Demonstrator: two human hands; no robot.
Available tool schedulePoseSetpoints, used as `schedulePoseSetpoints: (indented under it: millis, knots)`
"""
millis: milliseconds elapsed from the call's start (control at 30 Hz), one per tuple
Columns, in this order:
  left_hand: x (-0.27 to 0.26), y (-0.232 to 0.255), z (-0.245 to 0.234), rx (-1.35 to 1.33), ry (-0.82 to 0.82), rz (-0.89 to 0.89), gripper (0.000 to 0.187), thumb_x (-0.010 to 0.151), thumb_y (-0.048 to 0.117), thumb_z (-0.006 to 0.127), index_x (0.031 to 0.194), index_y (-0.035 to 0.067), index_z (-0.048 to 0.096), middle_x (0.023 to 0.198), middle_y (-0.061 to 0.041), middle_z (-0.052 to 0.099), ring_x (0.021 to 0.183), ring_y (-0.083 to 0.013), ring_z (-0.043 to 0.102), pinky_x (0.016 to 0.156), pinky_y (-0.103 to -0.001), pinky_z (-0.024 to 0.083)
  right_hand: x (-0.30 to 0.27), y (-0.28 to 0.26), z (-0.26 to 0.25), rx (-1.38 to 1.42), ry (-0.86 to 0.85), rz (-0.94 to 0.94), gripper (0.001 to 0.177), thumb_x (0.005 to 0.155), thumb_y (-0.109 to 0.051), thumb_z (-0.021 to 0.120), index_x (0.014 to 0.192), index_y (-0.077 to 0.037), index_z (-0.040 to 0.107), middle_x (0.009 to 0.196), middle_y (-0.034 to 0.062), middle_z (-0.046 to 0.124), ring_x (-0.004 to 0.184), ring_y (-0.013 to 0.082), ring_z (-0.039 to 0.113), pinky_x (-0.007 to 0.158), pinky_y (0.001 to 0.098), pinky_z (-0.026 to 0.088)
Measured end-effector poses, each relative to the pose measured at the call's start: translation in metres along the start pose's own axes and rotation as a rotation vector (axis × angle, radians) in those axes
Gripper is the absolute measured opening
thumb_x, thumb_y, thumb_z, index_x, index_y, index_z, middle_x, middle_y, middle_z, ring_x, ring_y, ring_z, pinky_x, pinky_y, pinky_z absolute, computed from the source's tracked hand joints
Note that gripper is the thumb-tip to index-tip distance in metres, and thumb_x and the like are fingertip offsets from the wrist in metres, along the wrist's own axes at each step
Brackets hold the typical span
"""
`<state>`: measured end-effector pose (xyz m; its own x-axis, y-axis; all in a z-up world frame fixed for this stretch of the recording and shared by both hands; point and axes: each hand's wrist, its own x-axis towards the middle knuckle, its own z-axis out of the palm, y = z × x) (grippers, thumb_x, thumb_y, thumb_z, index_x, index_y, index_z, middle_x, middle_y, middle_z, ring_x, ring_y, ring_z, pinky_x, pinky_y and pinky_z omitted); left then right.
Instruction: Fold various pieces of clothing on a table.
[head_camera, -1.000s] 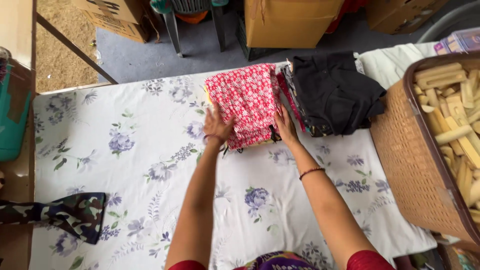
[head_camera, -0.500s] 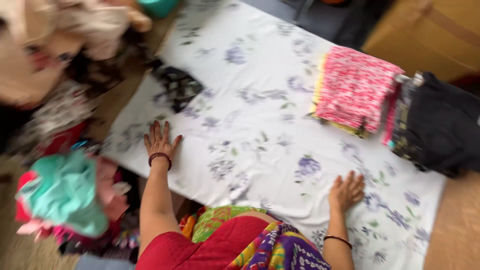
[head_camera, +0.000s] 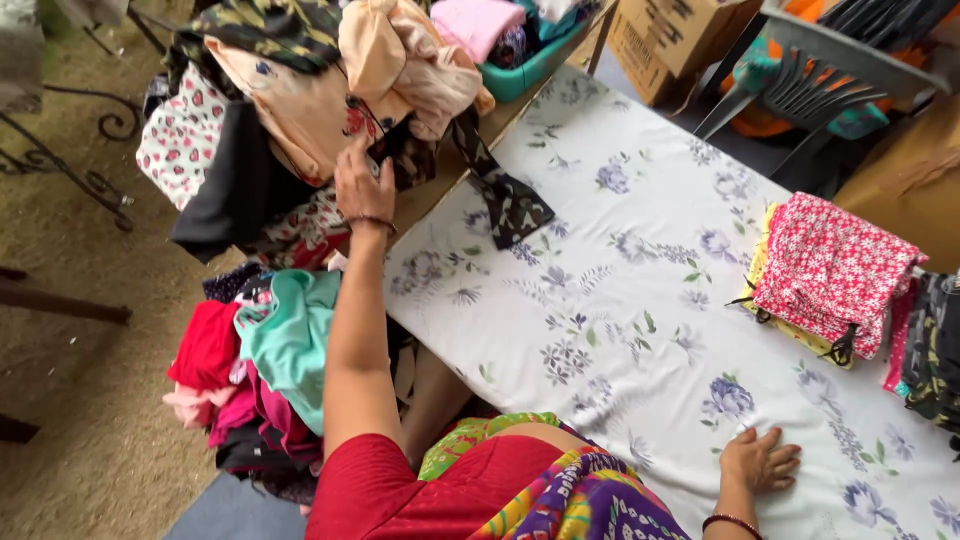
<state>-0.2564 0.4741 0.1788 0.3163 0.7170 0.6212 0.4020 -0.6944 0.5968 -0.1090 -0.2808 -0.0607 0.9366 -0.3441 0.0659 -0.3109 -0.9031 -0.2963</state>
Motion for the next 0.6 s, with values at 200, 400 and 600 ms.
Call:
schedulePoseSetpoints:
  millis: [200, 400, 600]
  knots:
    - [0.097, 0.016, 0.019, 0.399, -0.258, 0.167, 0.06, 0.069, 0.043, 0.086, 0.126, 0.03, 0.071, 0.157, -0.022, 0.042, 0.142, -0.041, 0.04, 0.105, -0.057, 0.041, -0.044, -0.006, 0.013, -0.037, 0.023, -0.002, 0.061, 0.103, -0.047, 0.043, 0.157, -0.018, 0.042, 0.17, 0.0233, 0.021, 0.156, 0.0419, 0.018, 0.12, 0.0641, 0.011]
    - [0.075, 0.064, 0.13, 0.524, -0.42, 0.466, 0.052, 0.086, 0.038, 0.064, 0.128, 0.008, 0.067, 0.124, -0.018, 0.06, 0.105, -0.0316, 0.061, 0.077, -0.05, 0.049, -0.076, -0.018, 0.018, -0.054, 0.032, -0.012, 0.065, 0.097, -0.051, 0.05, 0.156, -0.023, 0.044, 0.168, 0.0172, 0.028, 0.153, 0.04, 0.023, 0.119, 0.0633, 0.017]
    - [-0.186, 0.266, 0.092, -0.099, -1.362, 1.209, 0.096, 0.088, 0.075, 0.058, 0.162, 0.016, 0.039, 0.145, -0.018, 0.058, 0.135, -0.0375, 0.055, 0.122, -0.05, 0.035, -0.076, -0.111, -0.02, 1.064, -0.208, 0.169, 0.113, 0.079, -0.015, 0.084, 0.165, -0.026, 0.013, 0.157, 0.0152, 0.044, 0.122, 0.0303, 0.058, 0.094, 0.0449, 0.053]
